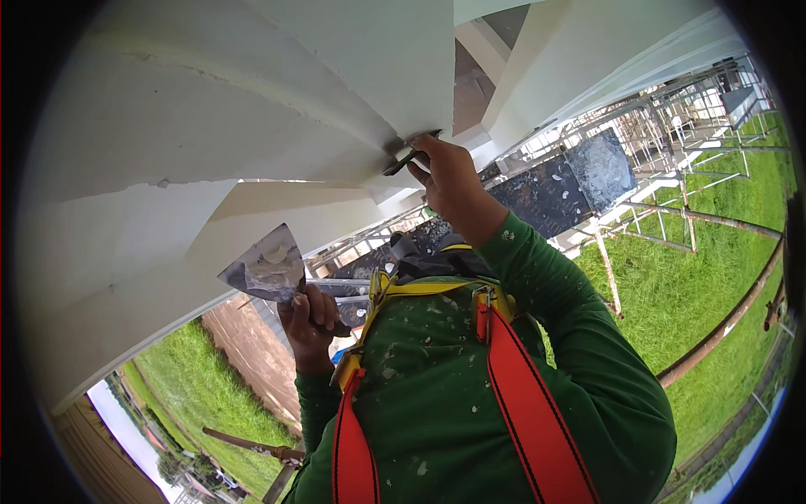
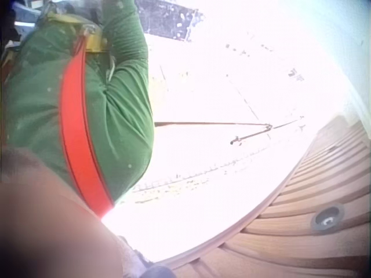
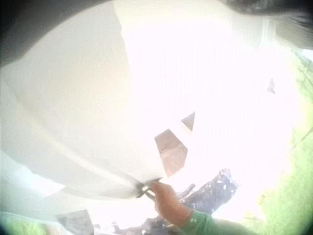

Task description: The person applies plaster to the underside of a white architectural overhang using a trowel and a hawk. They repeatedly scoop plaster from the hawk and smooth it onto the surface, working along the edge and corners of the structure.

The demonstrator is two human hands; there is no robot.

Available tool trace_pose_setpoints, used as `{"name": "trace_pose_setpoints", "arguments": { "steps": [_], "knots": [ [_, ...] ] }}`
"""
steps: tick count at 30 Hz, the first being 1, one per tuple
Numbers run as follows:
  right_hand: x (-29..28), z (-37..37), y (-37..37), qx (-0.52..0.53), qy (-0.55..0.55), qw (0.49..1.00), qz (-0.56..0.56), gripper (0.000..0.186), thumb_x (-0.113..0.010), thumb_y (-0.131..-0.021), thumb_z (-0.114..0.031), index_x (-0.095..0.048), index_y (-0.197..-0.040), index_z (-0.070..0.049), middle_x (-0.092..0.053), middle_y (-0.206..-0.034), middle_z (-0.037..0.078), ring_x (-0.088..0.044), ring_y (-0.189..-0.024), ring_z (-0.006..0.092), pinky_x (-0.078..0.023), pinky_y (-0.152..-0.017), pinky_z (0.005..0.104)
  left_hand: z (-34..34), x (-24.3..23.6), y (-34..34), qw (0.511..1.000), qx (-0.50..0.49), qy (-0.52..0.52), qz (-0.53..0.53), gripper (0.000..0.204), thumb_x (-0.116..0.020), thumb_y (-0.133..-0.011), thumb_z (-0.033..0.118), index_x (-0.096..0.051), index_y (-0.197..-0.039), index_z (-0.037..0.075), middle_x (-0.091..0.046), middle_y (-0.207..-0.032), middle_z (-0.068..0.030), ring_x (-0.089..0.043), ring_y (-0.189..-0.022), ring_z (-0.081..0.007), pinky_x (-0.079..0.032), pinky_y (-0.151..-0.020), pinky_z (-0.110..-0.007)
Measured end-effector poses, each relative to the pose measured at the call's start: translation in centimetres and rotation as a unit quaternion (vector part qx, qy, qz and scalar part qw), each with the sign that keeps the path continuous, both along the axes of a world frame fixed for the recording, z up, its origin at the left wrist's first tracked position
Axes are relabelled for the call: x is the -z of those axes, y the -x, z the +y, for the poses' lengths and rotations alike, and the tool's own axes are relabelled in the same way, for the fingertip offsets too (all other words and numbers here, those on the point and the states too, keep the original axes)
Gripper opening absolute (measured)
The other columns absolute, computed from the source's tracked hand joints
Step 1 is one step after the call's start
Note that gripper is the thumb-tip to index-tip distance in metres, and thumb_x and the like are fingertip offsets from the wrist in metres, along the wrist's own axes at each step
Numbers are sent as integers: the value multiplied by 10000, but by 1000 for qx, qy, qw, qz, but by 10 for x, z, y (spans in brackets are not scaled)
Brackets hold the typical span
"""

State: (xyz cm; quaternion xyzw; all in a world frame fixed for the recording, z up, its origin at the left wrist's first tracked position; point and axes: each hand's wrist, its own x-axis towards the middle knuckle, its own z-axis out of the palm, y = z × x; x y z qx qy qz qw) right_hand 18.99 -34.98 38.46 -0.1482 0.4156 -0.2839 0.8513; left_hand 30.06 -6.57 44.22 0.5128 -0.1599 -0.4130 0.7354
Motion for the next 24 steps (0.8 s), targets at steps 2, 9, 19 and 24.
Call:
{"name": "trace_pose_setpoints", "arguments": {
  "steps": [2,9,19,24],
  "knots": [
    [-44,9,11,-6,34,999,-31,109,-628,-911,-119,-618,-1004,-62,-640,-1034,29,-575,-1040,171,-423,-984,376,11,7,-7,1000,3,23,-3,227,-436,-1056,196,-518,-1213,54,-380,-604,-6,-393,-455,-129,-403,-473,-286],
    [13,43,66,75,-17,997,6,173,-568,-886,-68,-566,-1033,24,-647,-1015,144,-667,-924,287,-546,-809,423,20,18,-30,998,51,27,-12,298,-425,-1066,256,-483,-1267,43,-386,-609,6,-394,-444,-115,-398,-485,-286],
    [163,13,54,140,-72,987,26,231,-561,-852,-38,-539,-1071,33,-599,-1052,141,-629,-997,296,-528,-903,433,16,12,-38,999,45,30,7,197,-465,-1050,211,-533,-1149,55,-376,-586,-2,-397,-442,-128,-414,-472,-294],
    [153,1,44,112,-102,988,-24,280,-572,-846,-66,-523,-1120,-36,-601,-1063,111,-612,-1023,284,-484,-945,486,20,21,-43,998,45,47,3,187,-457,-1054,212,-532,-1129,59,-377,-587,-2,-397,-439,-127,-413,-468,-288]
  ]
}}
